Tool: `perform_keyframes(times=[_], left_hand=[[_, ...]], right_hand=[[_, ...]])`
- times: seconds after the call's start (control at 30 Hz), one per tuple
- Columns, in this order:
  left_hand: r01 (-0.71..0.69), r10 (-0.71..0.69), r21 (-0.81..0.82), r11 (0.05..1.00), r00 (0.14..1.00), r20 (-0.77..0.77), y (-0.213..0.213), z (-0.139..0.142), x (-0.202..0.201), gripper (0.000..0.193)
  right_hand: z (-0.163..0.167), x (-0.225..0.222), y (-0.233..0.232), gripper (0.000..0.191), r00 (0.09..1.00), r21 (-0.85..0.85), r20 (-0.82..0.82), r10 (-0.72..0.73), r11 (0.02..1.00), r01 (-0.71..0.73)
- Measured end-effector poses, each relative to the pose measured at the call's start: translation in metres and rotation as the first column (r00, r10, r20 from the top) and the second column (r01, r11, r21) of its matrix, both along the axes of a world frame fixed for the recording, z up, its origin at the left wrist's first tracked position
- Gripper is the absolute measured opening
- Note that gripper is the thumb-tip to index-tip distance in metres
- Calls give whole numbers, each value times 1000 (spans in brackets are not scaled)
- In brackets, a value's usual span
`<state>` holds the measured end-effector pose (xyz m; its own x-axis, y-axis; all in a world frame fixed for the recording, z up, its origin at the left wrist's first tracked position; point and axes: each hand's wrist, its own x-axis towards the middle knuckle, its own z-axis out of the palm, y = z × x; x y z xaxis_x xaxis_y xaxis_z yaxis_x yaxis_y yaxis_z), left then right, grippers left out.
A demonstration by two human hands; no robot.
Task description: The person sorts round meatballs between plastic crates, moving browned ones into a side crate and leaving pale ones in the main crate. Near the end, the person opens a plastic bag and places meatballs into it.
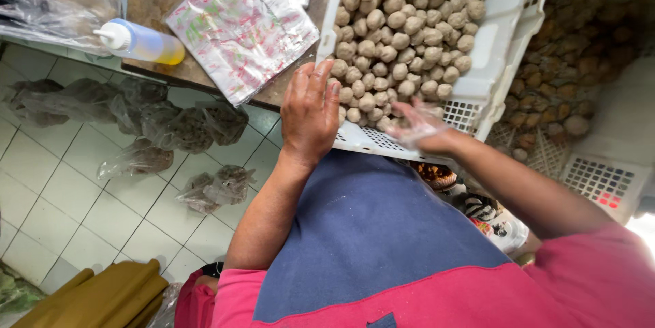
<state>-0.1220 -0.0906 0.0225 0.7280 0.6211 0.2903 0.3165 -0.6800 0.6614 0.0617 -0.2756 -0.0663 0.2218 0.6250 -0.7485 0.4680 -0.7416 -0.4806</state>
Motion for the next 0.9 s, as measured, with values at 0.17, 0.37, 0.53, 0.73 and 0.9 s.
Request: perform_keyframes(times=[0.17, 0.37, 0.53, 0.73, 0.9], left_hand=[[10, -10, 17, 1000, 1000, 2, -5, 3, 3, 34], [4, -3, -18, 1000, 1000, 16, -10, 13, 2, 35], [-28, 28, -1, 1000, 999, 16, -11, 14, -2, 35], [-52, 52, -3, 999, 996, 69, -8, 7, -18, 38], [-34, 102, -262, 964, 964, 247, -1, 3, -35, 44]], right_hand=[[-20, 8, 48, 81, 970, 257, -164, -178, 942, 216], [7, 34, 86, 62, 875, 378, 448, 184, 848, -372], [11, 92, 109, 56, 590, 435, 806, -50, 726, -532], [-9, 81, 156, 63, 746, 378, 641, -181, 920, -101], [-32, 21, 107, 78, 660, 420, 732, 166, 653, -630]])
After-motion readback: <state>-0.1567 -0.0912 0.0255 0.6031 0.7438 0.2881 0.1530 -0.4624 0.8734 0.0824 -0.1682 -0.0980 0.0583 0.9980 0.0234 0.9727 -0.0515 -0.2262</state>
